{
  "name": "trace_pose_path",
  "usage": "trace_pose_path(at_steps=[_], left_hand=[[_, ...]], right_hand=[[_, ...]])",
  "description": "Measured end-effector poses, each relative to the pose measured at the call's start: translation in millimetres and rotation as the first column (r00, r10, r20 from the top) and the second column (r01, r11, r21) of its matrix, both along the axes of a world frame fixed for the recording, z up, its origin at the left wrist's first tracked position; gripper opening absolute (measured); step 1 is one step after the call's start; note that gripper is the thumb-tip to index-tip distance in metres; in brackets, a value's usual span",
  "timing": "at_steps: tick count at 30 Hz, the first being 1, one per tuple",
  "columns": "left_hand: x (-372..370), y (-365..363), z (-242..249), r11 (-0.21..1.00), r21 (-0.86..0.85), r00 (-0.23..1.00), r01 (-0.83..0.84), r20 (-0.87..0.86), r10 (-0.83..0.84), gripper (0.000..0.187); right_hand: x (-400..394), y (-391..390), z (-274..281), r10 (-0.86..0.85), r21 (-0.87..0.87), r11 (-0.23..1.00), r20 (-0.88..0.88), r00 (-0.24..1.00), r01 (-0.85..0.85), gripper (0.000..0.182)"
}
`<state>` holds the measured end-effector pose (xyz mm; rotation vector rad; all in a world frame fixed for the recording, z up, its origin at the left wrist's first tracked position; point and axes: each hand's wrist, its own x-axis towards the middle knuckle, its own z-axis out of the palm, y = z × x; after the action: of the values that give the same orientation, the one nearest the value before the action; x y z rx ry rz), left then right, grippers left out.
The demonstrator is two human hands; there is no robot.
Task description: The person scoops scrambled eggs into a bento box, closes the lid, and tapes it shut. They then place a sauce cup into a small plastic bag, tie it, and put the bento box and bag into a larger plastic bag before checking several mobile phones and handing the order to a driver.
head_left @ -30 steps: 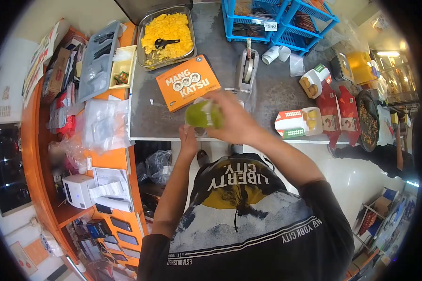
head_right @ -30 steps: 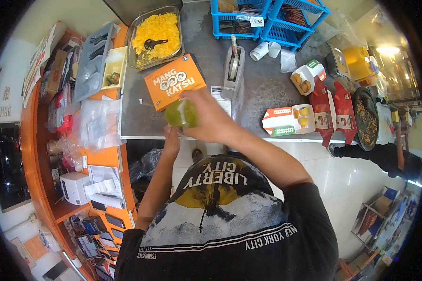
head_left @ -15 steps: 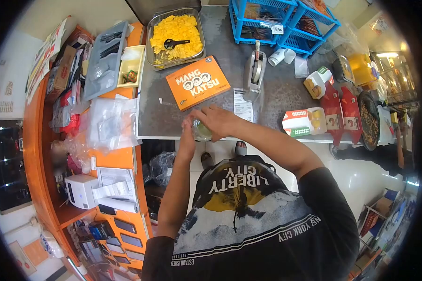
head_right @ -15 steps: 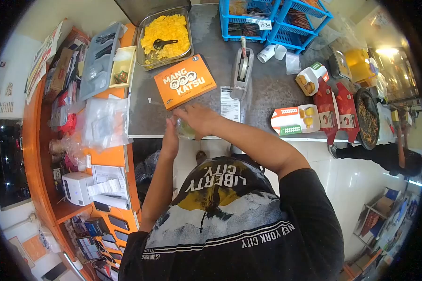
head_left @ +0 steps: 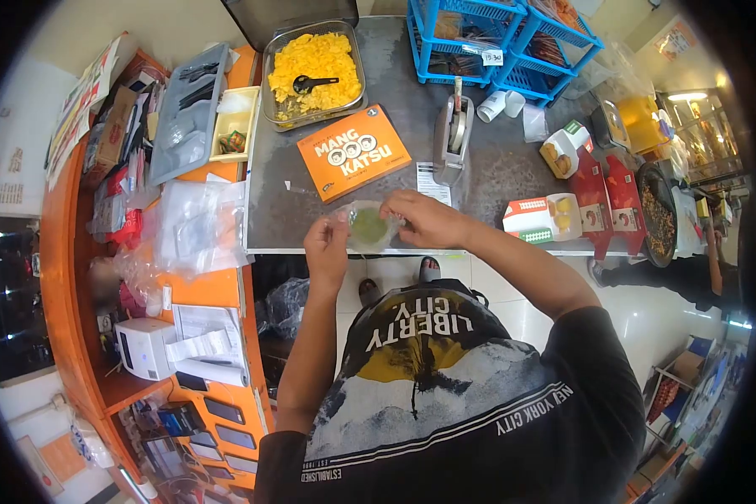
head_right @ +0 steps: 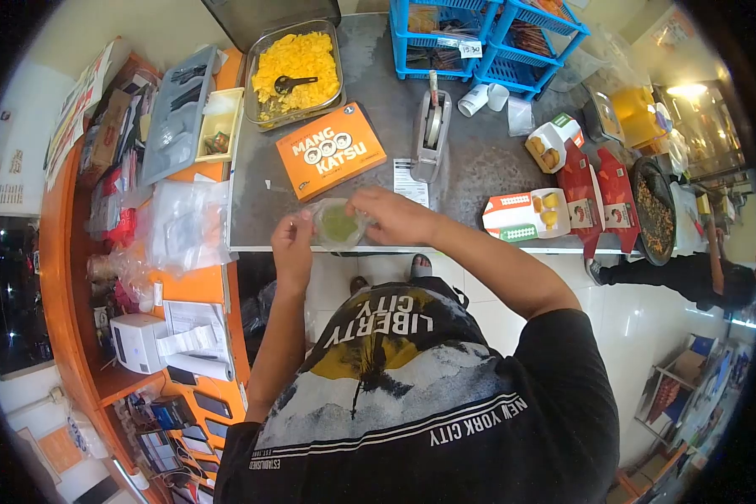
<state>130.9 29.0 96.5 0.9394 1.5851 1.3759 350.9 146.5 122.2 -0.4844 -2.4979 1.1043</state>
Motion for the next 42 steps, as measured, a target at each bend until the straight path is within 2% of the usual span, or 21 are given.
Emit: trace_pose_path(at_steps=[3, 5, 6, 8, 9, 12, 13, 15, 16, 18, 20, 21, 24, 25, 26, 28, 29, 32, 35, 38, 42], left_hand=[[3, -5, 26, 0.988, 0.035, 0.972, 0.147, 0.181, -0.151, 0.01], [2, -10, 47, 0.952, 0.06, 0.926, 0.3, 0.221, -0.306, 0.01], [-2, -10, 47, 0.937, 0.087, 0.935, 0.339, 0.08, -0.346, 0.015], [-9, -11, 44, 0.899, 0.119, 0.897, 0.42, -0.203, -0.392, 0.027], [-9, -11, 43, 0.919, 0.13, 0.914, 0.373, -0.221, -0.34, 0.029], [-13, -3, 37, 0.95, 0.181, 0.928, 0.256, -0.32, -0.19, 0.033], [-14, 1, 29, 0.948, 0.206, 0.913, 0.242, -0.378, -0.151, 0.032], [-10, 8, 20, 0.954, 0.226, 0.946, 0.198, -0.3, -0.125, 0.03], [-3, 10, 17, 0.961, 0.216, 0.977, 0.172, -0.16, -0.139, 0.029], [6, 15, 12, 0.973, 0.206, 0.99, 0.099, 0.077, -0.117, 0.028], [11, 18, 4, 0.98, 0.199, 0.963, 0.001, 0.263, -0.055, 0.028], [11, 19, 0, 0.98, 0.198, 0.955, -0.009, 0.291, -0.05, 0.027], [15, 17, -1, 0.983, 0.182, 0.937, -0.005, 0.345, -0.059, 0.024], [20, 15, 7, 0.985, 0.173, 0.935, 0.019, 0.345, -0.079, 0.023], [22, 14, 12, 0.986, 0.162, 0.933, 0.043, 0.345, -0.098, 0.022], [15, 16, -3, 0.979, 0.163, 0.923, 0.125, 0.342, -0.175, 0.021], [12, 18, -14, 0.972, 0.164, 0.915, 0.166, 0.341, -0.214, 0.021], [10, 20, -25, 0.993, 0.062, 0.906, 0.096, 0.407, -0.113, 0.018], [8, 24, -14, 0.986, -0.169, 0.93, 0.007, 0.364, 0.056, 0.015], [0, 26, -18, 0.991, -0.085, 0.874, 0.103, 0.483, -0.049, 0.015], [13, 19, -13, 0.996, 0.016, 0.938, 0.093, 0.335, -0.093, 0.011]], right_hand=[[0, -2, 24, 0.019, 0.075, 0.997, 0.057, 0.998, -0.024, 0.028], [-5, -3, 34, 0.003, 0.255, 0.966, 0.148, 0.989, -0.041, 0.023], [-8, -4, 40, -0.013, 0.342, 0.938, 0.192, 0.981, -0.054, 0.021], [-13, -4, 63, -0.035, 0.389, 0.92, 0.216, 0.976, -0.053, 0.019], [-15, -4, 70, -0.045, 0.412, 0.91, 0.228, 0.973, -0.054, 0.019], [-15, 14, 66, -0.013, 0.313, 0.95, 0.08, 0.997, -0.013, 0.017], [-14, 22, 62, 0.06, 0.161, 0.985, 0.02, 0.998, -0.062, 0.014], [-13, 35, 49, 0.178, -0.14, 0.971, -0.122, 0.977, -0.194, 0.009], [-15, 35, 43, 0.136, -0.391, 0.902, -0.143, 0.98, -0.182, 0.008], [-20, 35, 30, 0.041, -0.797, 0.588, -0.146, 0.988, -0.142, 0.007], [-26, 31, 8, -0.078, -0.873, 0.421, -0.306, 0.949, -0.246, 0.011], [-29, 27, -3, -0.148, -0.89, 0.336, -0.372, 0.916, -0.307, 0.013], [-37, 9, -21, -0.395, -0.957, 0.228, -0.257, 0.882, -0.177, 0.026], [-43, -1, -18, -0.467, -0.953, 0.298, -0.099, 0.879, 0.051, 0.038], [-45, -1, -22, -0.421, -0.863, 0.484, -0.087, 0.903, 0.143, 0.04], [-49, -3, -34, -0.344, -0.556, 0.786, -0.031, 0.938, 0.27, 0.045], [-55, -10, -38, -0.409, -0.566, 0.768, -0.074, 0.91, 0.299, 0.044], [-60, -16, -26, -0.435, -0.624, 0.688, 0.054, 0.899, 0.37, 0.036], [-52, -11, -32, -0.238, -0.711, 0.7, -0.155, 0.959, 0.059, 0.025], [-47, -18, -20, -0.256, -0.745, 0.666, -0.256, 0.932, -0.022, 0.02], [-51, -15, -25, -0.403, -0.776, 0.595, -0.063, 0.913, 0.209, 0.02]])
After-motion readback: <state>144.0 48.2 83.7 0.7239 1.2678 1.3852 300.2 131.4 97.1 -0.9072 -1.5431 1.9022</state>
